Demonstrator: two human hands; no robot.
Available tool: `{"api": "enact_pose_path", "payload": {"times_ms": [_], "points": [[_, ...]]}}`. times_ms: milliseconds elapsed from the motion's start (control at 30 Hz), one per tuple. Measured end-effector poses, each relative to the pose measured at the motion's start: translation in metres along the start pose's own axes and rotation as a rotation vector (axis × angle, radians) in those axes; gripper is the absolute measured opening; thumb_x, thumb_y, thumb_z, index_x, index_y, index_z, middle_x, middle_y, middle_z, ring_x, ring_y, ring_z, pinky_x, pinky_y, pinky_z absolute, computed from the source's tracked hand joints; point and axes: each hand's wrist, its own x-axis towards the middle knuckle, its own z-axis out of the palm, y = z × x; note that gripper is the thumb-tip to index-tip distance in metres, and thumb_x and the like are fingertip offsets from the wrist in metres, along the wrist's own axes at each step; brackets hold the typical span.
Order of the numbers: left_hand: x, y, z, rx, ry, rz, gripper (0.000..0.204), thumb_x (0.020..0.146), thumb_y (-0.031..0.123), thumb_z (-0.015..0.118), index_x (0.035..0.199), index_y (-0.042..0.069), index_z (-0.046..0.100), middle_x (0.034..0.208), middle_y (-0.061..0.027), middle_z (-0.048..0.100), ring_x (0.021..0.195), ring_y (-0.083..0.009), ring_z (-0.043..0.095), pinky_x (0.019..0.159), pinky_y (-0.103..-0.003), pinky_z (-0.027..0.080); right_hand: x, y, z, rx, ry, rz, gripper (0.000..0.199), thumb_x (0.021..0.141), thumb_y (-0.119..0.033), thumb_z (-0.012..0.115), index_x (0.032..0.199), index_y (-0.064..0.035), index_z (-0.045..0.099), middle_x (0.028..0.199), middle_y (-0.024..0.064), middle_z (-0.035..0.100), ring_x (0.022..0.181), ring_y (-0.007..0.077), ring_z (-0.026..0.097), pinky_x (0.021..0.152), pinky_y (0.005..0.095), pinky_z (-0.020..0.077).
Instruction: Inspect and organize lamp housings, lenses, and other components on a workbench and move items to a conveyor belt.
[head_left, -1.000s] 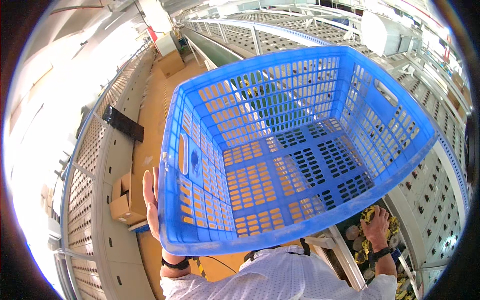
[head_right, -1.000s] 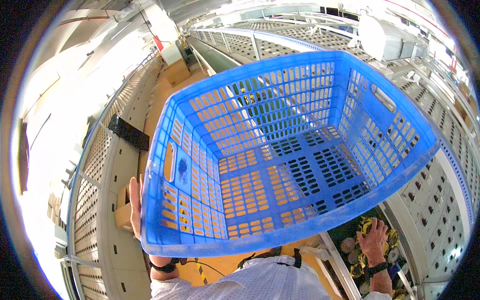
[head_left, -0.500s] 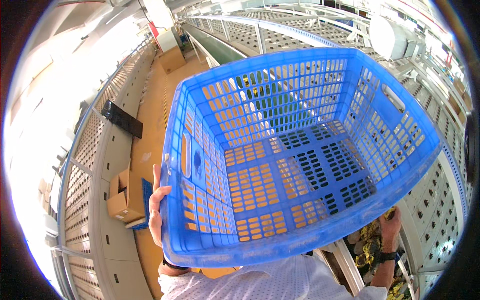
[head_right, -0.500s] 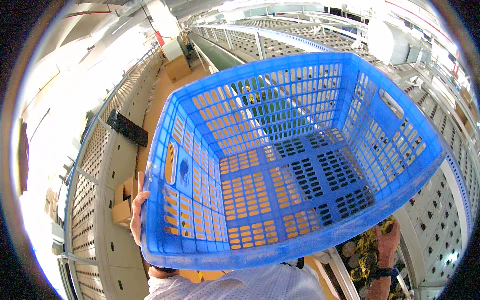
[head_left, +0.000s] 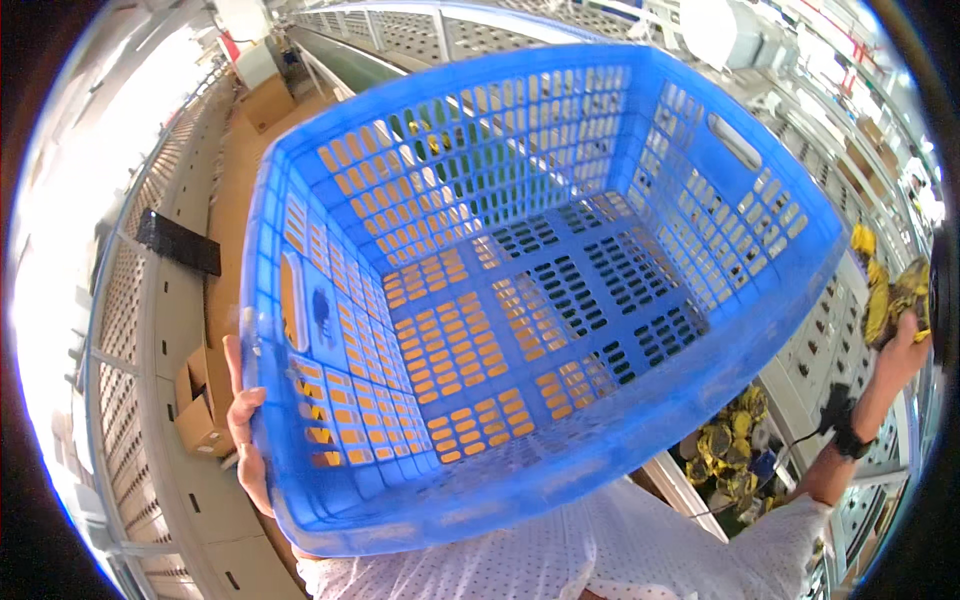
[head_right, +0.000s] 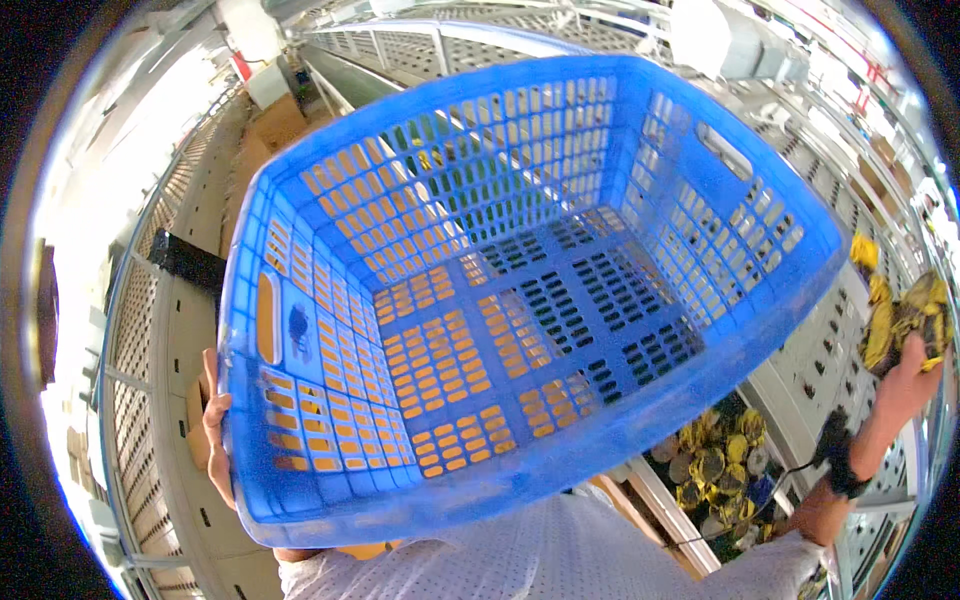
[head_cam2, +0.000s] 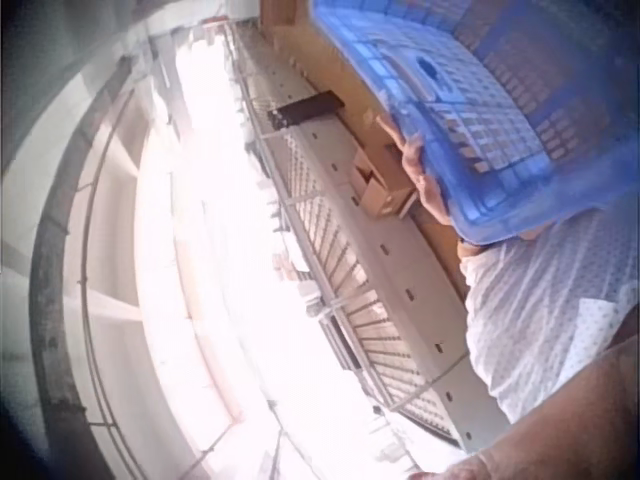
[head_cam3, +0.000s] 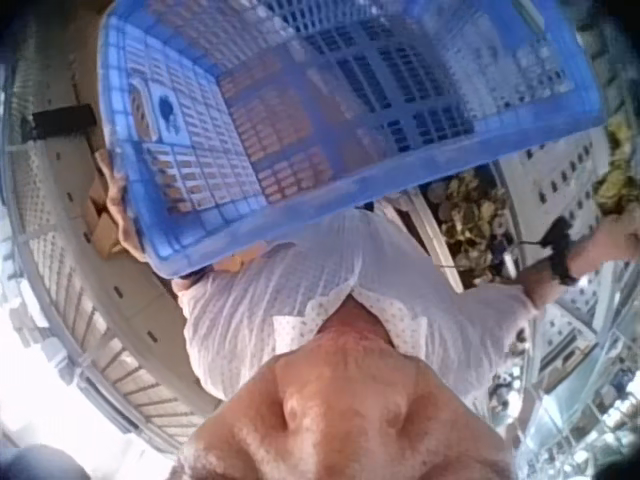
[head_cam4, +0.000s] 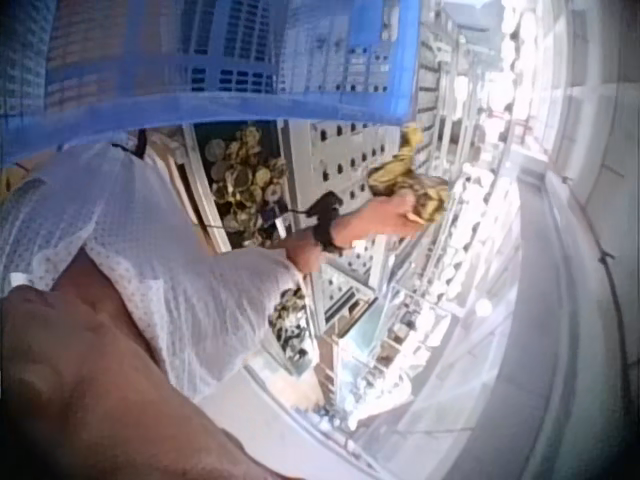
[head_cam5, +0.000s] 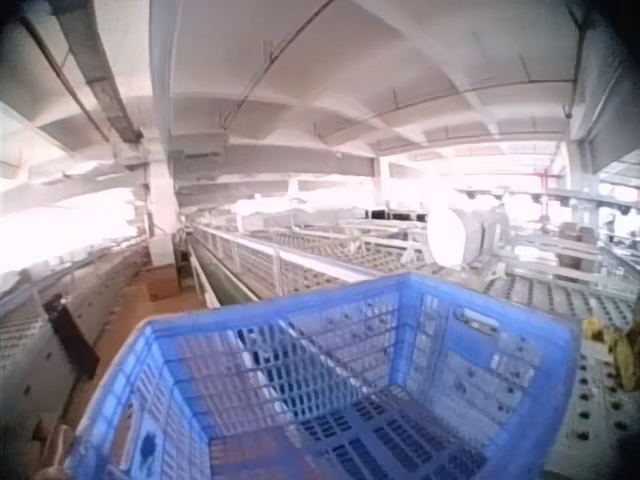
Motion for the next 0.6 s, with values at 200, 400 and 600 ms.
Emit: {"api": "enact_pose_path", "payload": {"times_ms": [200, 400, 600], "points": [[-0.006, -0.011, 0.005, 0.13, 0.024, 0.026, 0.039, 0.079, 0.039, 0.054, 0.092, 0.003, 0.057, 0.143, -0.0149, 0.016, 0.129, -0.0365, 0.022, 0.102, -0.051, 0.025, -0.003, -0.182, 0.092, 0.144, -0.531, -0.419, 0.057, 0.063, -0.012, 0.068, 0.115, 0.0011, 0.047, 0.104, 0.0123, 0.057, 0.094, 0.0206, 0.055, 0.085, 0.0313, 0.0422], [-0.012, 0.006, 0.01, 0.075, 0.034, -0.041, 0.037, 0.08, 0.037, 0.054, 0.091, 0.002, 0.057, 0.144, -0.0121, 0.014, 0.128, -0.0357, 0.023, 0.101, -0.051, 0.029, -0.021, -0.21, 0.14, 0.053, -1.102, -0.686, 0.068, 0.048, -0.012, 0.078, 0.108, 0.0013, 0.049, 0.096, 0.0169, 0.057, 0.092, 0.0299, 0.055, 0.083, 0.0339, 0.0429], [-0.01, 0.009, 0.012, 0.094, 0.004, -0.051, 0.039, 0.079, 0.04, 0.055, 0.092, 0.003, 0.058, 0.144, -0.0098, 0.013, 0.129, -0.0348, 0.022, 0.101, -0.051, 0.029, -0.019, -0.187, 0.161, -0.162, -1.425, -0.783, 0.058, 0.05, -0.023, 0.079, 0.099, -0.0019, 0.057, 0.09, 0.0191, 0.056, 0.087, 0.0353, 0.054, 0.077, 0.0395, 0.0431]]}}
